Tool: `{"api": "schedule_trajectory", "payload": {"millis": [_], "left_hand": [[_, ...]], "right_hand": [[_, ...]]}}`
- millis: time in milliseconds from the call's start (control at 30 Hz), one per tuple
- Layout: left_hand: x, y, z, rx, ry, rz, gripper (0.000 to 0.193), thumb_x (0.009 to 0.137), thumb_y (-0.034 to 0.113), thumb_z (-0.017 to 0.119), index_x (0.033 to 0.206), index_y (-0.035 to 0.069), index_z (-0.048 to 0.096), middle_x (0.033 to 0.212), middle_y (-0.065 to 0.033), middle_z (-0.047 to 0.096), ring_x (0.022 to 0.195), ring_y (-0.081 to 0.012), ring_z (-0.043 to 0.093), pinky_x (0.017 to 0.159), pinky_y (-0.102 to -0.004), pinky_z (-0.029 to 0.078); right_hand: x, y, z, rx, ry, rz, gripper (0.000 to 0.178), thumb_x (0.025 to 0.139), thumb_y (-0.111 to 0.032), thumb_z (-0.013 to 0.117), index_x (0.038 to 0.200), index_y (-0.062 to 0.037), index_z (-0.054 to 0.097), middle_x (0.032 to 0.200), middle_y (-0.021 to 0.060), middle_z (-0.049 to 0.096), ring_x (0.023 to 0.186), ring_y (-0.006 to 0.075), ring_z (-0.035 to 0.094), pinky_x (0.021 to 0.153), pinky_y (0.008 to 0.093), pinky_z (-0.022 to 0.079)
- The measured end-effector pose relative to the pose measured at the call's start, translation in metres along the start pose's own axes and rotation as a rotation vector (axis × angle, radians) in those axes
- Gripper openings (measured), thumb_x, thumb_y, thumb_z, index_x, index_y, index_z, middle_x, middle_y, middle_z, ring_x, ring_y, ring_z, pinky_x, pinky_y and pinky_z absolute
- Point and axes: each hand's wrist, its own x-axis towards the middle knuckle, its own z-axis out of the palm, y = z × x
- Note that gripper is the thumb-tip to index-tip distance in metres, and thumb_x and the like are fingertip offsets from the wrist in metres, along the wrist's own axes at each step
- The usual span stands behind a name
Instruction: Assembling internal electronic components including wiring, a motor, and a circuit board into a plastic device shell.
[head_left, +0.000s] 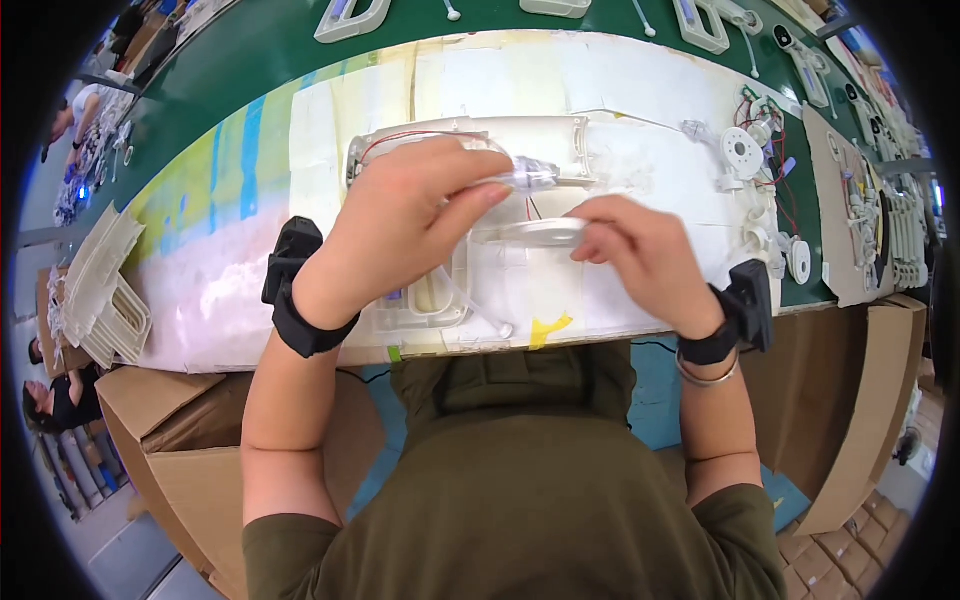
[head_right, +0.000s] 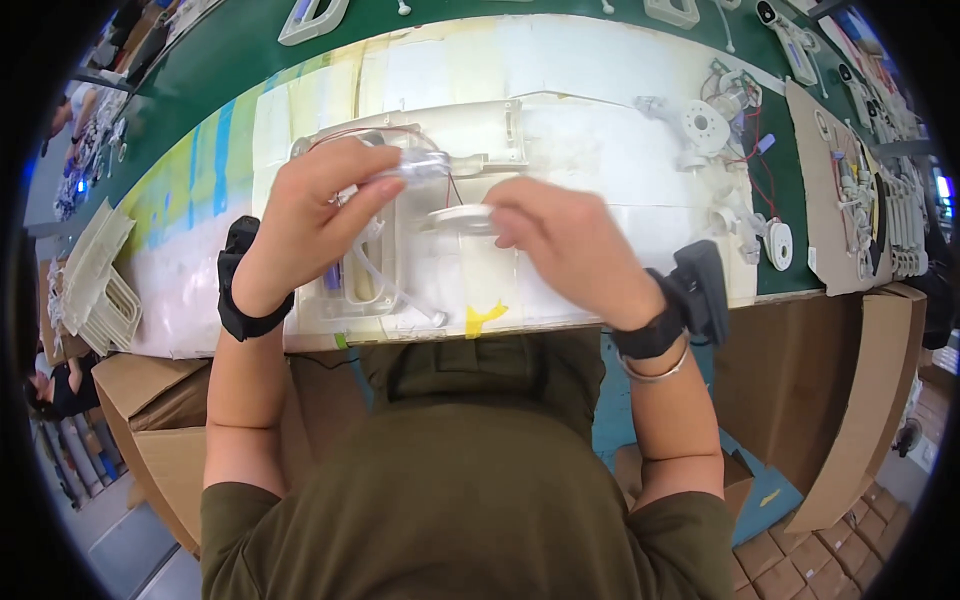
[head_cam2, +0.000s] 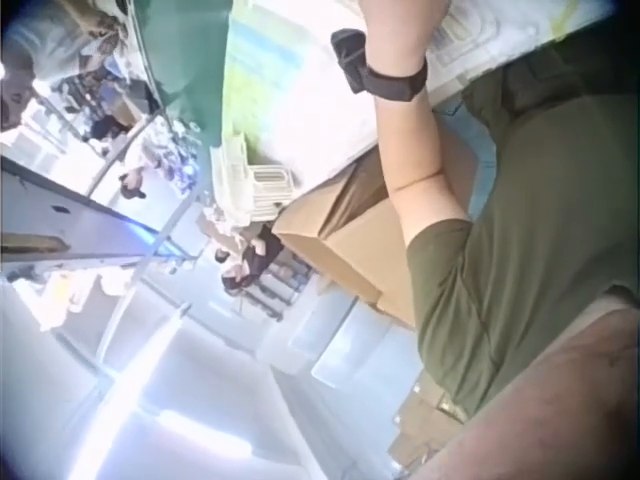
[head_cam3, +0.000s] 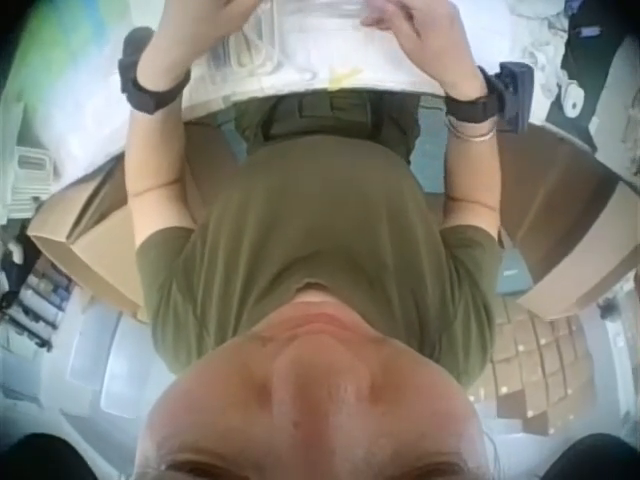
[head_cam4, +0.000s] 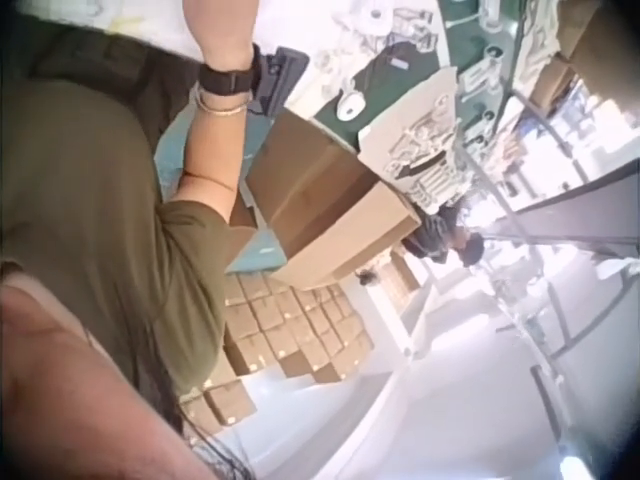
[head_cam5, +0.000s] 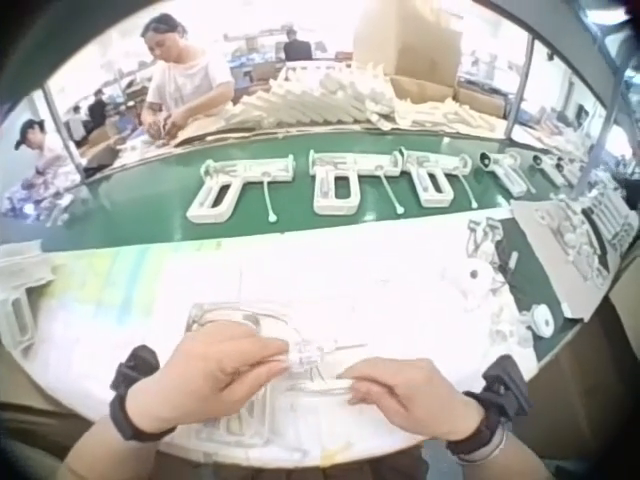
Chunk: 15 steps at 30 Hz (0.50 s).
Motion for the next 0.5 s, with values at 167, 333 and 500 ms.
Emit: {"api": "schedule_trajectory", "payload": {"millis": [167,333,500], "left_hand": [[0.020,-0.002,0.010,0.055,-0.230,0.066,0.014,0.083,0.012,0.063,0.093,0.002,0.065,0.075,-0.0122,0.060,0.070,-0.0274,0.058,0.063,-0.0340,0.045],[0.029,-0.003,0.023,-0.021,-0.133,0.013,0.014,0.083,0.013,0.061,0.092,0.003,0.066,0.075,-0.0136,0.061,0.070,-0.0304,0.059,0.064,-0.0368,0.046],[0.027,0.000,0.035,-0.012,-0.005,-0.010,0.013,0.082,0.015,0.060,0.088,0.004,0.066,0.072,-0.0136,0.060,0.068,-0.0323,0.059,0.063,-0.0392,0.047]], "right_hand": [[0.008,0.004,-0.007,0.470,0.205,-0.005,0.013,0.092,-0.002,0.052,0.100,0.0017,0.061,0.086,0.0066,0.065,0.080,0.0118,0.064,0.070,0.0227,0.053],[0.019,-0.005,0.036,0.743,0.654,-0.055,0.024,0.087,-0.005,0.062,0.109,0.0024,0.057,0.097,0.0061,0.064,0.082,0.0090,0.059,0.074,0.0200,0.046],[0.018,0.000,0.040,0.364,0.664,0.055,0.035,0.089,-0.011,0.061,0.119,0.0021,0.049,0.094,0.0107,0.065,0.081,0.0145,0.061,0.073,0.0256,0.048]]}}
